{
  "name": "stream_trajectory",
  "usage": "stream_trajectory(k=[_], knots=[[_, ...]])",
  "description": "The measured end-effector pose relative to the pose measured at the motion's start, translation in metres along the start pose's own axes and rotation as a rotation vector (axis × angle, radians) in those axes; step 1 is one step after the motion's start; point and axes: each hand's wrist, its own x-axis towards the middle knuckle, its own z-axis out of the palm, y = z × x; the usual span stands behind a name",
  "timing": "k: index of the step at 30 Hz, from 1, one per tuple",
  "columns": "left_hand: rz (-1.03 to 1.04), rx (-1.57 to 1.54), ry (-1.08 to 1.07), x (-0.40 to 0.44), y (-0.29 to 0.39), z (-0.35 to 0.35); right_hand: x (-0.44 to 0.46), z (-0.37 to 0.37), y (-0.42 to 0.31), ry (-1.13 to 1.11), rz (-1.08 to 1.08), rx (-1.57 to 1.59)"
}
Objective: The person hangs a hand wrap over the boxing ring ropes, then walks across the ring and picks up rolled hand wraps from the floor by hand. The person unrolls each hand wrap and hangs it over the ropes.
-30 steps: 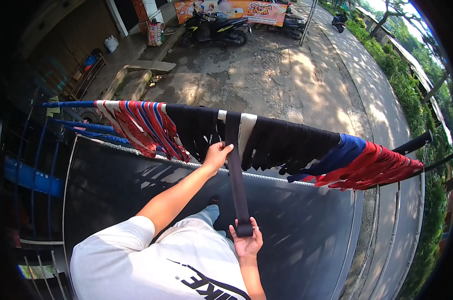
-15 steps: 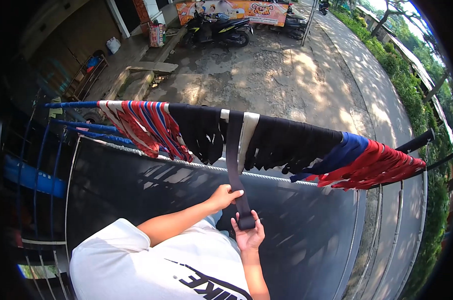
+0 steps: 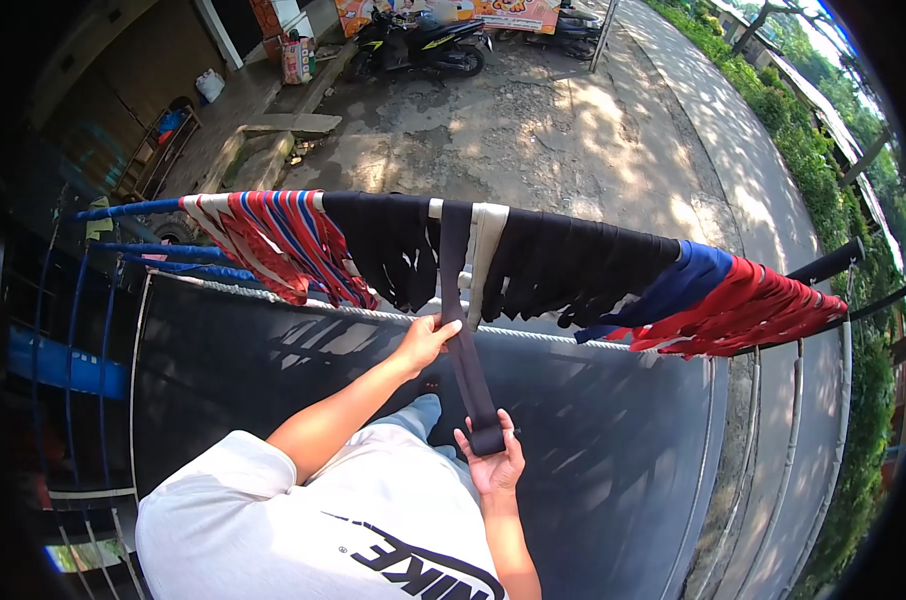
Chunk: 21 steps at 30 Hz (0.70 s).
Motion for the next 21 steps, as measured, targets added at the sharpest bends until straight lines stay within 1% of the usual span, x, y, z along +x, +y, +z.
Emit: stream_trajectory(k=[3, 5, 7, 9, 11, 14, 18, 21], knots=[[0.006, 0.033, -0.008, -0.002, 0.006, -0.001, -0.007, 0.003, -0.003, 0.008, 0.02, 0.003], [0.011, 0.063, -0.05, 0.002, 0.009, -0.004, -0.012, 0.004, -0.003, 0.025, 0.028, 0.002], [0.034, -0.002, -0.087, 0.008, 0.009, -0.007, -0.013, 0.005, -0.003, 0.039, 0.019, 0.0], [0.031, 0.059, -0.048, 0.0, 0.027, -0.008, -0.015, 0.014, -0.006, 0.014, 0.033, -0.011], [0.036, 0.007, -0.052, -0.006, 0.037, -0.008, -0.012, 0.018, -0.006, -0.037, 0.047, -0.007], [-0.065, 0.035, -0.104, -0.028, 0.044, -0.004, -0.006, 0.022, -0.003, -0.078, 0.075, 0.007], [-0.18, 0.232, -0.158, -0.056, 0.022, -0.003, -0.005, 0.017, 0.001, -0.111, 0.134, 0.005], [-0.164, 0.119, -0.134, -0.067, 0.0, -0.004, -0.008, 0.006, 0.002, -0.082, 0.161, -0.013]])
